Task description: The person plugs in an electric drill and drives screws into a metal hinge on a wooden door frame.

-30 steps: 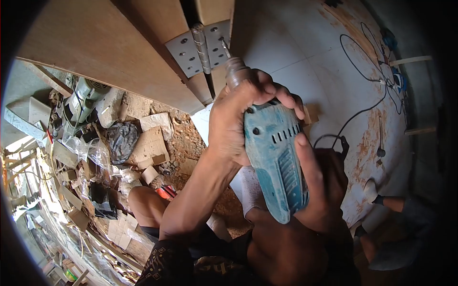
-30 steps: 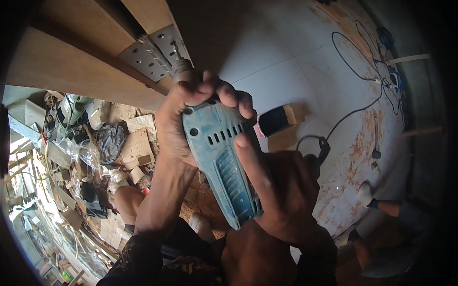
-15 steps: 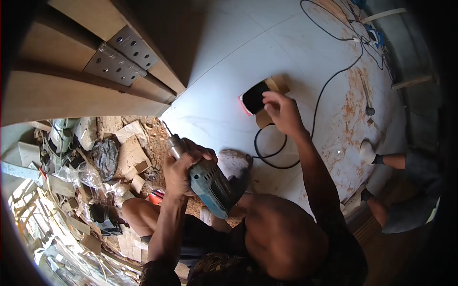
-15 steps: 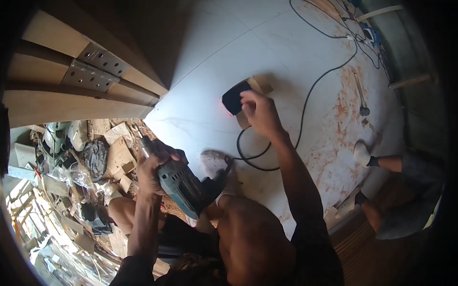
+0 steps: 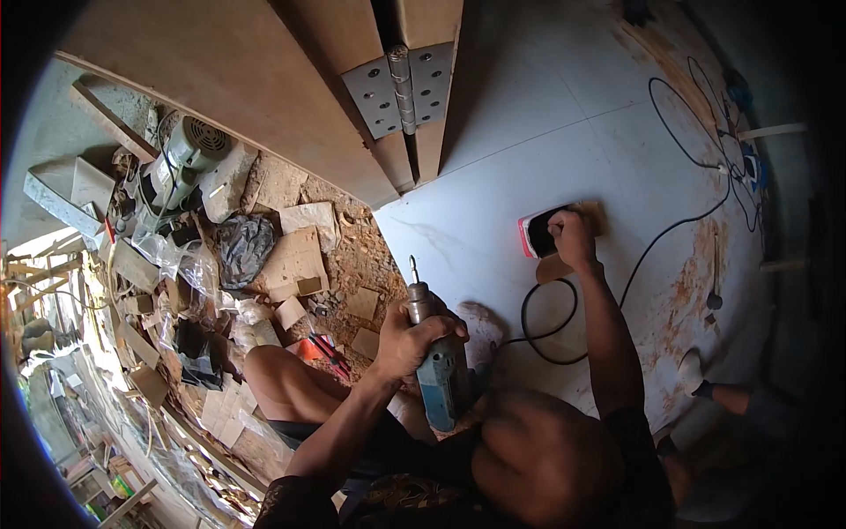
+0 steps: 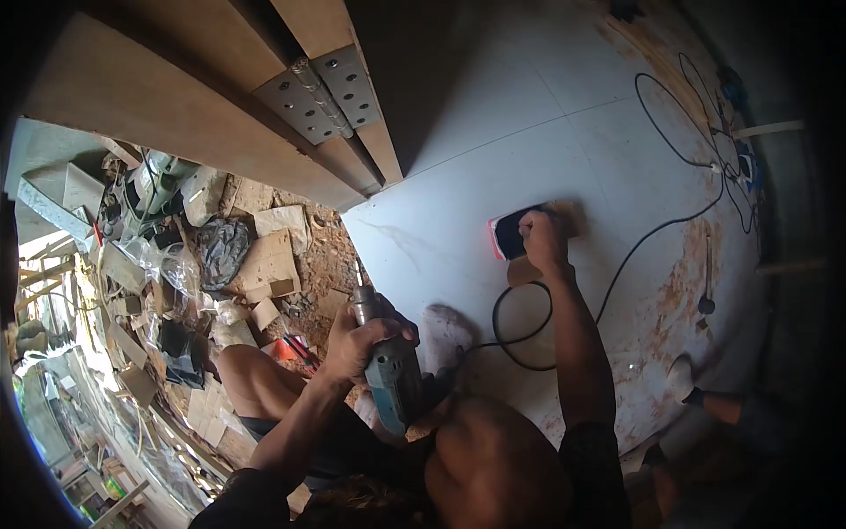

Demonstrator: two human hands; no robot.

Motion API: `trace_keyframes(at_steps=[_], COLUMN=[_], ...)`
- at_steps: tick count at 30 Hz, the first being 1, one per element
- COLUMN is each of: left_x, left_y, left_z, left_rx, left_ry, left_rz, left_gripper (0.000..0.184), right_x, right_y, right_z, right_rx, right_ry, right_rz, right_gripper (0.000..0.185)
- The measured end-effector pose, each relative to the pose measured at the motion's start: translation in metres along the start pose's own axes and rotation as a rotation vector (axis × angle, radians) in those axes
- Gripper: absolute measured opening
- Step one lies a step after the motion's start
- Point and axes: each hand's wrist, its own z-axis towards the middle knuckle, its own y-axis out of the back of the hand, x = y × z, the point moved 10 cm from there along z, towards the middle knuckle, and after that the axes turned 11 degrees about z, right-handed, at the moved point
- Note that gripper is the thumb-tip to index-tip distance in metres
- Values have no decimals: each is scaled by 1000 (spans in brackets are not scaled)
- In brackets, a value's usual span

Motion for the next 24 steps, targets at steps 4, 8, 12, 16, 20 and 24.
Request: trace_keyframes(at_steps=[4, 8, 12, 16, 20, 24], left_x=[-5, -8, -19, -29, -33, -30], left_y=[-5, -9, -20, -31, -34, -34], left_z=[4, 5, 9, 8, 6, 6], left_rx=[61, 70, 129, 173, 167, 194], left_ry=[-49, -25, -70, -38, -55, -63], left_rz=[69, 65, 52, 143, 87, 114], left_gripper=[12, 11, 9, 13, 13, 14], right_x=[24, 76, 166, 231, 256, 265], right_y=[26, 42, 10, -25, -38, -45], right_z=[-13, -37, -57, -62, -69, -71], right_rx=[-188, -107, 177, 441, 625, 664], right_ry=[192, -25, -83, -103, -117, -136], right_rz=[-18, 530, 1076, 1353, 1522, 1497], right_gripper=[13, 16, 20, 17, 16, 16])
